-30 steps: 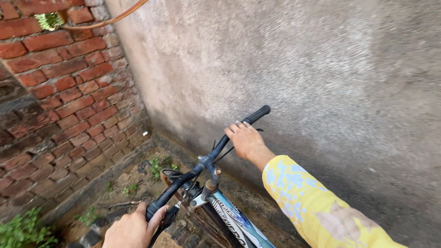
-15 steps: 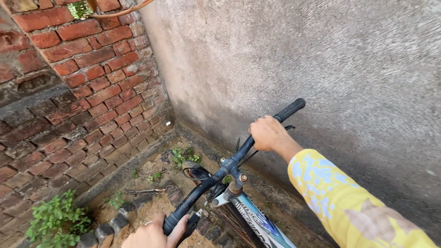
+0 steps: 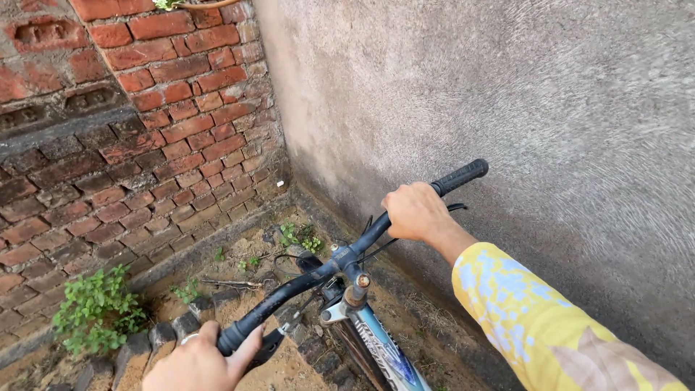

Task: The person adjusts a cable and fitting near the bicycle's rear wheel, then lifts the bicycle by the handlebar and seat and leans it against a wall, repositioning the seat and rear rack as they settle it in place.

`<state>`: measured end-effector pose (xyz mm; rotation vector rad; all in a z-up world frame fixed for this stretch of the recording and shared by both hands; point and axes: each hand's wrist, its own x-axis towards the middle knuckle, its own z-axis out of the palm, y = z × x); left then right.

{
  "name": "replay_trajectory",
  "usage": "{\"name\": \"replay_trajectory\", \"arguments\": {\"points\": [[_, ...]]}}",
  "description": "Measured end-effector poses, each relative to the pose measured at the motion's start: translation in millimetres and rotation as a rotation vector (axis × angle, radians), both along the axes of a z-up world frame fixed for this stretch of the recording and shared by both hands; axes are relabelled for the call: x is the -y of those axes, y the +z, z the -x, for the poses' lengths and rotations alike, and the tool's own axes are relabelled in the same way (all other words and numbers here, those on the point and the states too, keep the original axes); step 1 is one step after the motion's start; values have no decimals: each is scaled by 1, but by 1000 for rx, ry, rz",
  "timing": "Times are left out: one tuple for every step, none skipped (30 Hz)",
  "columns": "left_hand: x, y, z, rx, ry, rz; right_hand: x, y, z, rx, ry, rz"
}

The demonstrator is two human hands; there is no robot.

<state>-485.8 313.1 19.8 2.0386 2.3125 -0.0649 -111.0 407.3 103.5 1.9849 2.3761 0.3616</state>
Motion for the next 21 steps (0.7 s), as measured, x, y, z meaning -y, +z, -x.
{"name": "replay_trajectory", "arguments": {"points": [[0,-1,-1,-22,-7,-29,-2,1,-2,8,9,5],[2,-3,0,-49,-15,-55,-3,1,-3,12,18,12],[3,-4,0,-75,-22,-81,-5,0,-4,16,28,19],[2,-5,2,-72,-16,-87,-6,-3,-5,6,53,-13],[1,-6,4,-70,-10,-93,-7,-6,-6,-4,79,-44],[0,-6,5,-69,-8,-100,-9,-10,-9,-16,101,-77],[-1,-7,8,-75,-11,-134,-11,-15,-9,-47,150,-148],[-3,-7,10,-80,-16,-171,-13,-21,-10,-76,196,-223],[-7,-6,11,-84,-22,-209,-16,-25,-11,-105,242,-299],[-12,-6,13,-78,-26,-233,-19,-29,-13,-106,280,-352],[-18,-4,16,-72,-30,-257,-23,-33,-13,-108,317,-406],[-22,-5,17,-68,-33,-278,-26,-36,-15,-111,354,-456],[-25,-6,16,-88,-17,-251,-28,-38,-18,-113,356,-464],[-26,-8,16,-110,6,-224,-31,-39,-19,-116,365,-472],[-26,-9,17,-131,29,-198,-32,-40,-20,-120,374,-481],[-26,-9,17,-116,18,-231,-33,-40,-21,-128,389,-496],[-27,-9,17,-101,6,-264,-33,-39,-23,-137,403,-512],[-29,-10,15,-85,-8,-296,-33,-39,-25,-145,416,-526],[-31,-10,14,-125,-22,-302,-34,-39,-26,-139,416,-543],[-33,-9,14,-164,-40,-305,-32,-40,-29,-133,411,-557],[-34,-9,13,-203,-57,-310,-31,-40,-31,-126,407,-571]]}}
